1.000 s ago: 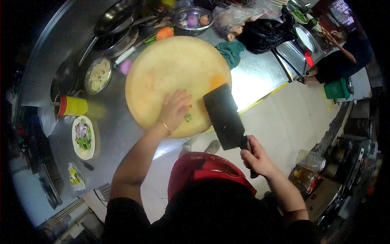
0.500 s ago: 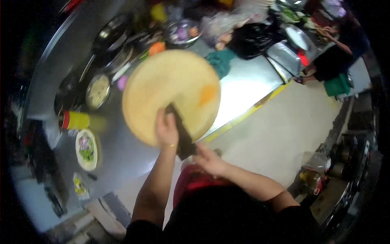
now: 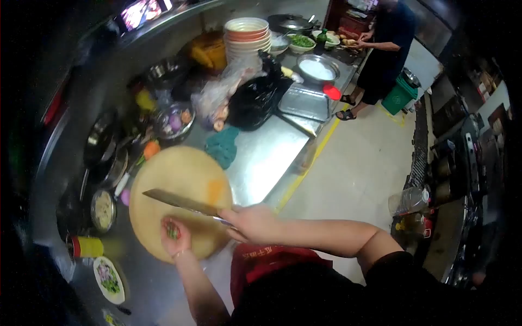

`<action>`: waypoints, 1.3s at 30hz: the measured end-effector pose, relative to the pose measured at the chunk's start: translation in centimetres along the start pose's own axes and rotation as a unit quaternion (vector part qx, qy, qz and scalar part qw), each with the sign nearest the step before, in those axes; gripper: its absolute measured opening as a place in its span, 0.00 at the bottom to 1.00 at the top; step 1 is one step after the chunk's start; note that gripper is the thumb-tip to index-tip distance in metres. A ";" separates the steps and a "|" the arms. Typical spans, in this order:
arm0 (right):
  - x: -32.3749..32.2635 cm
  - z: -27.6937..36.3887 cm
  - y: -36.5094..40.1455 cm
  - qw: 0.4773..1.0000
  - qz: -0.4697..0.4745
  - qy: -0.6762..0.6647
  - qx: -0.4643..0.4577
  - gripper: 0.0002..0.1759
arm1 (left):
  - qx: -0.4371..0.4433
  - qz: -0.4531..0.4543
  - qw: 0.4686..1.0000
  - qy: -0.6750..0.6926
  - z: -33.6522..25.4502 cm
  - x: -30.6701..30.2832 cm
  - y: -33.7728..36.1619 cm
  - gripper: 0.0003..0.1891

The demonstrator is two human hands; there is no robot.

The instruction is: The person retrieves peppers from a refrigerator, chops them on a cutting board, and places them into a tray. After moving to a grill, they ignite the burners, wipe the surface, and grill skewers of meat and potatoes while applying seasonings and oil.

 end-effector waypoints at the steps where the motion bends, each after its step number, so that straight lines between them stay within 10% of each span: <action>1: -1.1 -1.5 -0.9 0.999 -0.031 0.037 -0.006 0.24 | 0.005 -0.013 0.999 -0.035 0.2 0.4 0.8 0.05; 6: 0.3 -8.6 -8.1 0.945 -0.137 0.264 -0.136 0.17 | -0.033 -0.042 0.998 -0.024 5.3 5.3 2.4 0.04; 9: 2.4 -13.3 -10.8 0.968 -0.102 0.174 -0.150 0.14 | -0.077 -0.011 0.993 -0.086 10.2 8.4 1.4 0.05; 13: -8.5 -25.3 -4.7 0.954 -0.292 0.029 0.055 0.17 | -0.157 -0.043 0.978 -0.132 18.4 10.2 -0.4 0.06; 15: -11.2 -37.7 2.5 0.871 -0.302 -0.048 0.384 0.19 | -0.255 -0.032 0.953 -0.162 21.1 9.2 -2.1 0.08; 17: -12.3 -48.3 10.6 0.776 -0.471 -0.017 0.419 0.29 | -0.283 -0.019 0.939 -0.194 26.0 10.8 -2.7 0.08; 22: -11.6 -60.8 13.8 0.732 -0.361 -0.277 0.508 0.30 | -0.260 -0.067 0.933 -0.238 36.4 11.2 -5.5 0.08; 24: -10.1 -64.5 12.7 0.739 -0.368 -0.398 0.401 0.26 | -0.231 -0.033 0.948 -0.215 40.1 11.1 -6.4 0.09; 28: -9.6 -64.5 15.9 0.663 -0.263 -0.580 0.394 0.19 | -0.167 -0.084 0.966 -0.181 44.4 11.5 -5.3 0.07; 35: -21.7 -63.2 18.5 0.757 -0.194 -0.499 0.376 0.22 | -0.072 -0.122 0.986 -0.082 45.1 12.4 -3.4 0.06; 39: -33.6 -55.7 11.7 0.820 -0.212 -0.483 0.220 0.16 | -0.037 -0.116 0.992 -0.025 42.8 10.6 -3.1 0.06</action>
Point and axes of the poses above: each hand's wrist, its own y-axis away from the middle knuckle, its own x-axis out of the palm, z = x × y, the point moved 9 cm from there along -y, towards the middle knuckle, and after that the axes turned 11 degrees about z, right-handed, at the moved point
